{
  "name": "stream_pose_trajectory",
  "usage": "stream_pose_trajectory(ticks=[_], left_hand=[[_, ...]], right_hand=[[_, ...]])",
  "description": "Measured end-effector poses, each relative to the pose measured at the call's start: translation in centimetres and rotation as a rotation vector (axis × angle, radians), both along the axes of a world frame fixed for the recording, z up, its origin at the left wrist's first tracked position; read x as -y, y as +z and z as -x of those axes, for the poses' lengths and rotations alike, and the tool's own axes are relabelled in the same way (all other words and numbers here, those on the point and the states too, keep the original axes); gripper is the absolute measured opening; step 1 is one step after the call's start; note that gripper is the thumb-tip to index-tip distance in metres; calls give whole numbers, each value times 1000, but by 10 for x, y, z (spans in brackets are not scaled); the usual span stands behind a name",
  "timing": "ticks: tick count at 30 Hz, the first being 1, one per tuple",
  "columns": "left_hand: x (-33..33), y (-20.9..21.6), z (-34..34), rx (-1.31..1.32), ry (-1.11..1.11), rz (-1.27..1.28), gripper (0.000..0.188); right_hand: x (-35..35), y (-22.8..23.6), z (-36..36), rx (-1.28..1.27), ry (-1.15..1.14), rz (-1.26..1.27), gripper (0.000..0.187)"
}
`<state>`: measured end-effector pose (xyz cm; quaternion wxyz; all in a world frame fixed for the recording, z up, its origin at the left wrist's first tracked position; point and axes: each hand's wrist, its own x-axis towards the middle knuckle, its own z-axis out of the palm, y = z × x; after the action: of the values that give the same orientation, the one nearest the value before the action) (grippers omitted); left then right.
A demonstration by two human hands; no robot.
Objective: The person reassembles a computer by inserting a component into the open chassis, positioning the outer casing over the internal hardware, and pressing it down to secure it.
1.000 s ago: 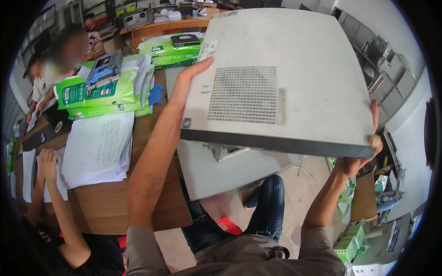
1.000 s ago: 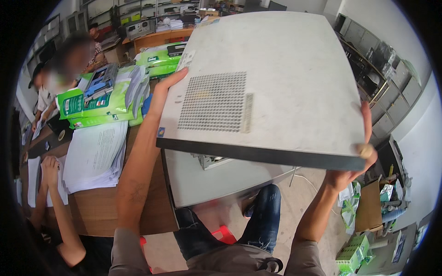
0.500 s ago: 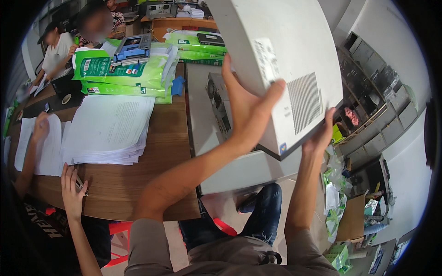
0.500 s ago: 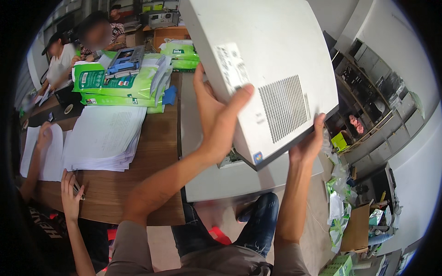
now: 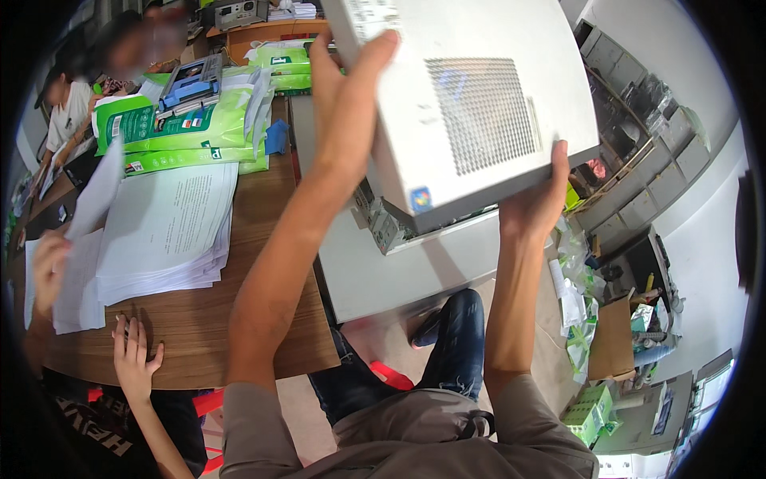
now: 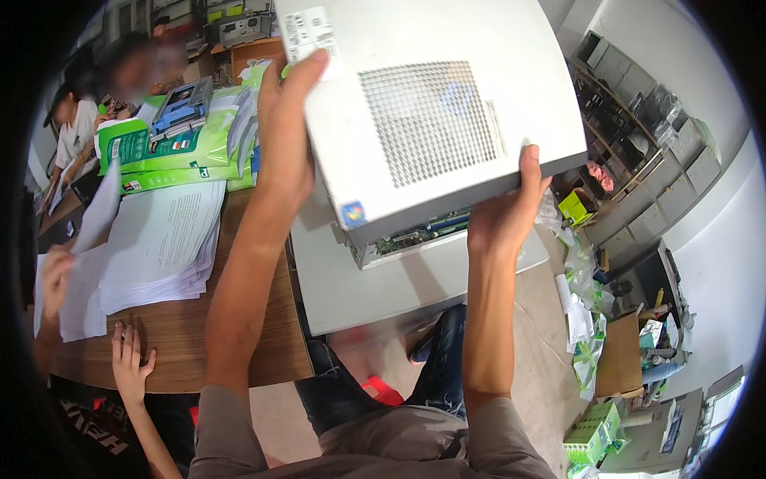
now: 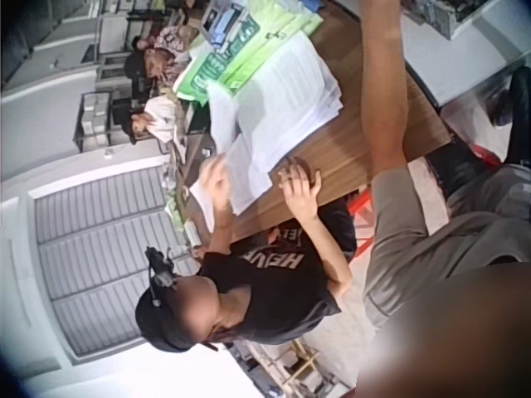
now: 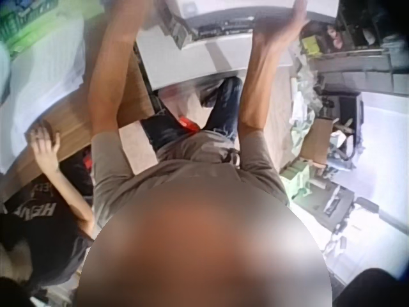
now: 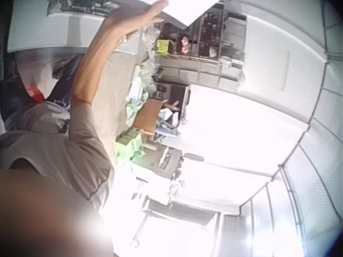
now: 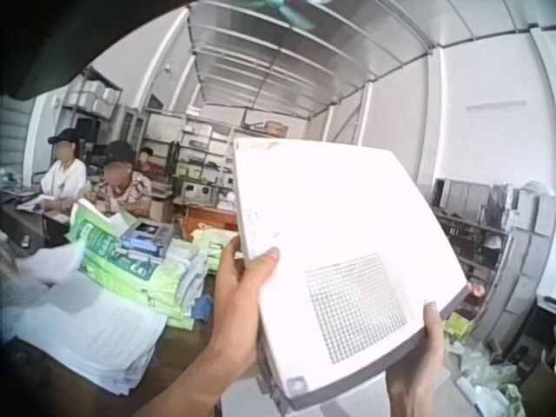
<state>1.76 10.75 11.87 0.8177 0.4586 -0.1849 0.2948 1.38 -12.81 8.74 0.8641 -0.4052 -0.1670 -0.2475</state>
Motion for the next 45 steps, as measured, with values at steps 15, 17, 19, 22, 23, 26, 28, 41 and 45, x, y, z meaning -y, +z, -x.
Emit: stream_pose_trajectory(ticks=[15,17,19,22,23,26,28,41,45], left_hand=[[4,-57,-41,-544,-292,247,51],[12,-67,-43,-588,-271,237,54],[17,-75,-45,-598,-266,173,57],[18,-90,-50,-661,-223,83,59],[21,-95,-49,-674,-216,81,59],[30,-102,-42,-625,-201,46,57],[37,-96,-38,-584,-120,-34,55],[41,-129,-37,-599,-11,-150,59],[54,-123,-32,-587,-113,-66,59]], right_hand=[[76,-40,-10,-376,-70,149,77],[94,-46,-12,-364,-39,197,76],[112,-54,-17,-406,-40,374,73],[116,-57,-15,-515,-49,446,75],[119,-59,-14,-526,-40,442,75],[128,-65,-15,-512,-98,521,75],[139,-68,-18,-500,-134,627,73],[214,-75,-69,-306,-343,848,60],[223,-88,-122,-406,-174,814,85]])
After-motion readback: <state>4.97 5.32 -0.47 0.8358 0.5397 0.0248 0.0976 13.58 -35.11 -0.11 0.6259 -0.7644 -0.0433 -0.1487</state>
